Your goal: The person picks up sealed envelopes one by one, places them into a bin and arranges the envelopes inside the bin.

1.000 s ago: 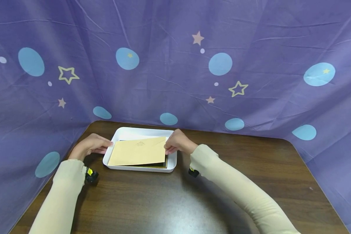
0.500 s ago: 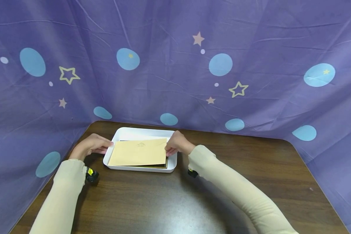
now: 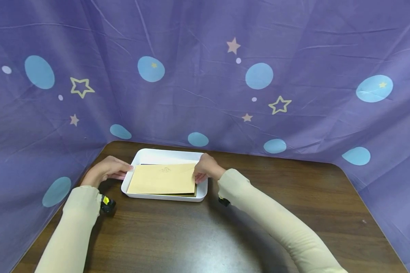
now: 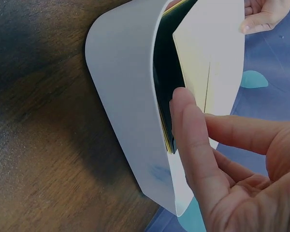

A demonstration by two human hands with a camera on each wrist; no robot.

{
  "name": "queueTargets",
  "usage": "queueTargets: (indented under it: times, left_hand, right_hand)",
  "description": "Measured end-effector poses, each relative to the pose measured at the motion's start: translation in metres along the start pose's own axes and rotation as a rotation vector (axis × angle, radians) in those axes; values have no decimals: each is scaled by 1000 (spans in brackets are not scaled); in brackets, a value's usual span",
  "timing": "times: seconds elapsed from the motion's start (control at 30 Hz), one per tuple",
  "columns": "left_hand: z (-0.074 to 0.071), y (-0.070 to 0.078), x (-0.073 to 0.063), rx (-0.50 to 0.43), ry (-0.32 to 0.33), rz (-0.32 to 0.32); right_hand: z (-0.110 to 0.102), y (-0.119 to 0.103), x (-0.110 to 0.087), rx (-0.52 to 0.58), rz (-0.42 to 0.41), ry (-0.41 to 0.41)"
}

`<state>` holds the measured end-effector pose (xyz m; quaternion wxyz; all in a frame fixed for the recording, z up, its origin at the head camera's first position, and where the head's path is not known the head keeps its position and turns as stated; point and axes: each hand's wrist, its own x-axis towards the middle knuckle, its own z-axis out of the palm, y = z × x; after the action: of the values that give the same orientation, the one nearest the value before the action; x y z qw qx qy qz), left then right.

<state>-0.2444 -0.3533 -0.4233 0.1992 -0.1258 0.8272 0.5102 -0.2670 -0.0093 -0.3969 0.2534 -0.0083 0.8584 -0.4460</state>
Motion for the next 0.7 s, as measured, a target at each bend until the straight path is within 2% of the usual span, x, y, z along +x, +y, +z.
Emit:
queueTargets:
  times: [0.37,0.7]
  left_hand:
    - [0,0,-1,-10,-6,2]
    - [-1,-2,-1,9,1,-1]
  right_hand:
    - [4,-3,5,-91,35,43]
    - [3,-2,6,-140,51,45]
